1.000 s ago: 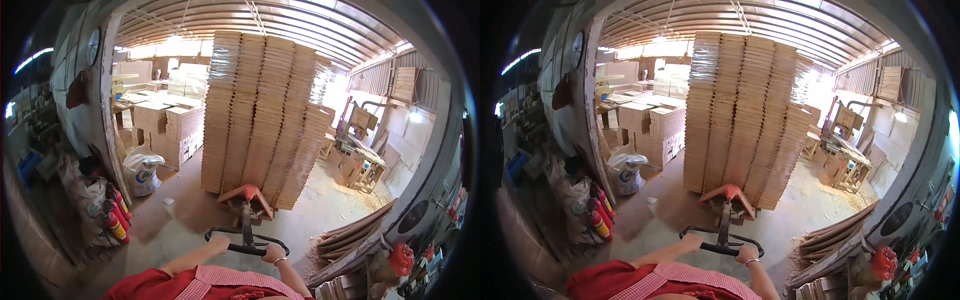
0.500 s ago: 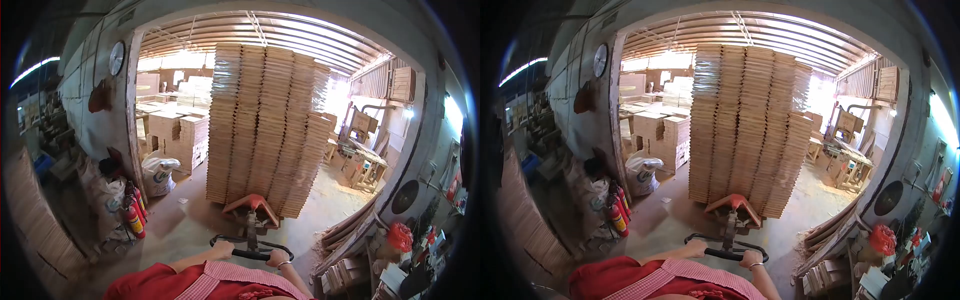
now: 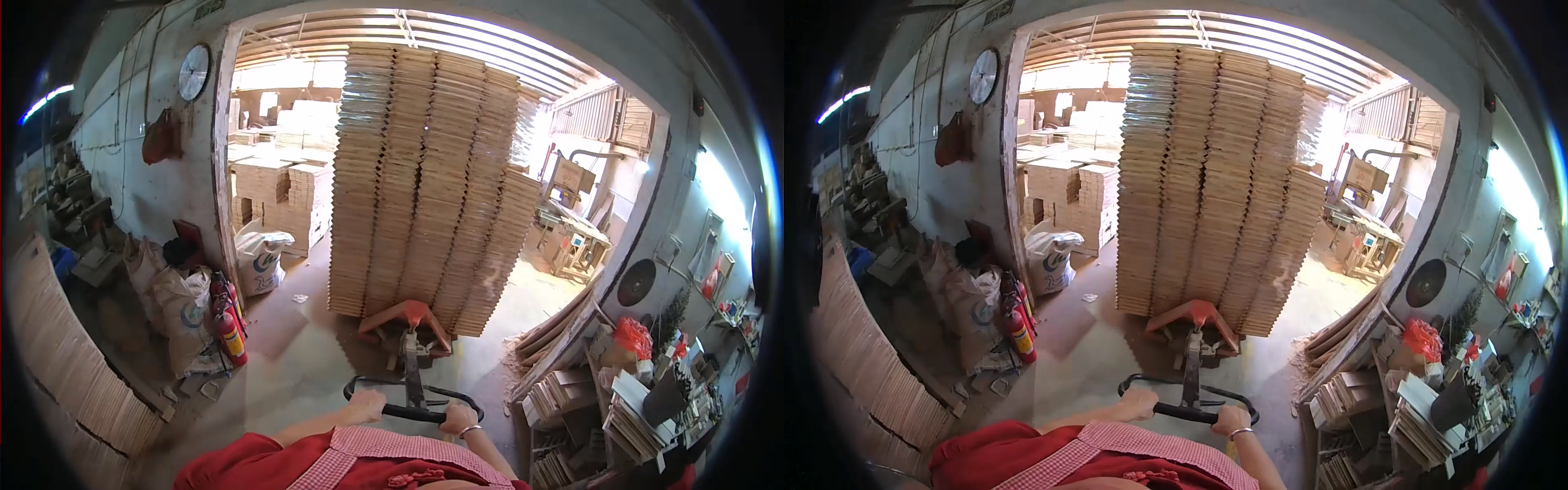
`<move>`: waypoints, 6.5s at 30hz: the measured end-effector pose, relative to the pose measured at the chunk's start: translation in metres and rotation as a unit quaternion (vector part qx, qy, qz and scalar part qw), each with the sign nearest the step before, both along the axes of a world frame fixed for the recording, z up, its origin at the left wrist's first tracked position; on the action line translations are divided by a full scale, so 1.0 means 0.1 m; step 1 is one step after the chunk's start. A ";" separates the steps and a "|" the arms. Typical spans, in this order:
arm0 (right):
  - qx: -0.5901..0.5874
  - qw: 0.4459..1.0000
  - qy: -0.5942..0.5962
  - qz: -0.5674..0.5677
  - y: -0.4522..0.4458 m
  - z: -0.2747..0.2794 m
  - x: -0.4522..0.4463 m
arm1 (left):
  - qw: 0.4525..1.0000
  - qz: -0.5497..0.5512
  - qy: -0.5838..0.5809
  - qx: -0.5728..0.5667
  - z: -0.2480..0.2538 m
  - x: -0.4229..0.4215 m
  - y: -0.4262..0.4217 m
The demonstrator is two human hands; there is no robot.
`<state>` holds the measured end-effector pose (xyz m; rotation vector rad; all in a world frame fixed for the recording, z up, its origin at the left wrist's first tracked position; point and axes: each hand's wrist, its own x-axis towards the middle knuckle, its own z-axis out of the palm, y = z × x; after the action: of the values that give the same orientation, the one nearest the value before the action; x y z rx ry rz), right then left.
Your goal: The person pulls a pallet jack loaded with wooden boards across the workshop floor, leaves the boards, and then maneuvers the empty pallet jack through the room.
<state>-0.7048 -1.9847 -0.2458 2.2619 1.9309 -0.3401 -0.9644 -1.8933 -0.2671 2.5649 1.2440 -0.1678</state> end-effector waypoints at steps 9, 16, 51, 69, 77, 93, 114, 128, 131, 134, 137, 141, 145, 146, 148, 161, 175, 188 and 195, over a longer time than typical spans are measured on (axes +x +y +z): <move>0.005 1.000 0.004 0.013 -0.65 -0.01 -0.37 | 1.000 0.008 0.001 0.016 0.10 -0.38 -0.70; 0.001 1.000 0.023 0.012 -1.14 0.02 -0.74 | 0.999 0.026 0.031 0.017 -0.01 -0.69 -1.13; 0.056 0.997 0.034 0.036 -3.19 -0.16 -1.68 | 0.999 0.028 0.012 0.043 0.12 -1.73 -3.27; 0.040 0.999 -0.010 0.030 -5.16 0.63 -1.56 | 0.978 0.002 -0.175 0.111 0.43 -1.58 -5.25; 0.042 0.996 -0.009 0.079 -5.21 0.80 -0.89 | 0.992 0.001 -0.129 0.015 0.70 -0.80 -5.21; 0.079 0.991 0.073 0.081 -4.82 0.29 -0.49 | 0.980 0.024 -0.151 0.130 0.12 -0.48 -4.81; 0.039 0.999 0.022 -0.004 -5.82 0.88 -1.65 | 0.994 -0.045 -0.098 0.004 0.94 -1.64 -5.72; 0.047 0.998 0.026 -0.046 -6.19 0.77 -3.17 | 0.997 -0.064 -0.029 0.009 0.68 -3.07 -5.93; 0.036 0.998 0.026 -0.043 -6.14 0.72 -2.89 | 0.997 -0.065 -0.014 0.033 0.69 -2.81 -5.89; 0.045 0.997 0.040 -0.049 -6.69 0.33 -2.71 | 0.997 -0.068 -0.007 0.038 0.47 -2.60 -6.44; 0.064 0.995 0.047 -0.055 -6.66 0.25 -2.63 | 0.998 -0.049 0.030 0.041 0.53 -2.51 -6.43; 0.073 0.994 0.037 -0.074 -6.53 0.16 -2.61 | 0.996 -0.073 -0.001 0.046 0.55 -2.52 -6.26; 0.053 0.997 0.047 -0.011 -6.99 -0.06 -2.49 | 0.992 -0.106 -0.008 0.066 0.06 -2.52 -6.63; 0.047 0.997 0.047 -0.036 -7.23 -0.06 -2.50 | 0.991 -0.103 -0.024 0.082 0.24 -2.46 -6.97; 0.047 0.996 0.055 -0.047 -7.05 -0.16 -2.64 | 0.995 -0.068 0.007 0.069 0.11 -2.58 -6.77; 0.151 0.987 0.059 -0.010 -6.83 0.26 -2.99 | 0.985 -0.118 -0.014 0.126 0.32 -2.90 -6.31; 0.035 0.998 -0.002 -0.055 -7.17 0.65 -3.22 | 0.996 -0.062 0.049 0.041 0.73 -2.94 -6.92; 0.043 0.999 -0.011 -0.019 -7.30 0.65 -3.11 | 0.996 -0.024 -0.038 0.081 0.62 -2.86 -7.16; 0.159 0.985 -0.035 0.059 -7.36 0.35 -2.99 | 0.998 -0.018 -0.033 0.052 0.69 -2.92 -7.13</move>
<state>-1.0035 -2.7211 -0.2105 2.2885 2.2040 0.0682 -1.2563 -2.6062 -0.1979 2.6598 1.2129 -0.0271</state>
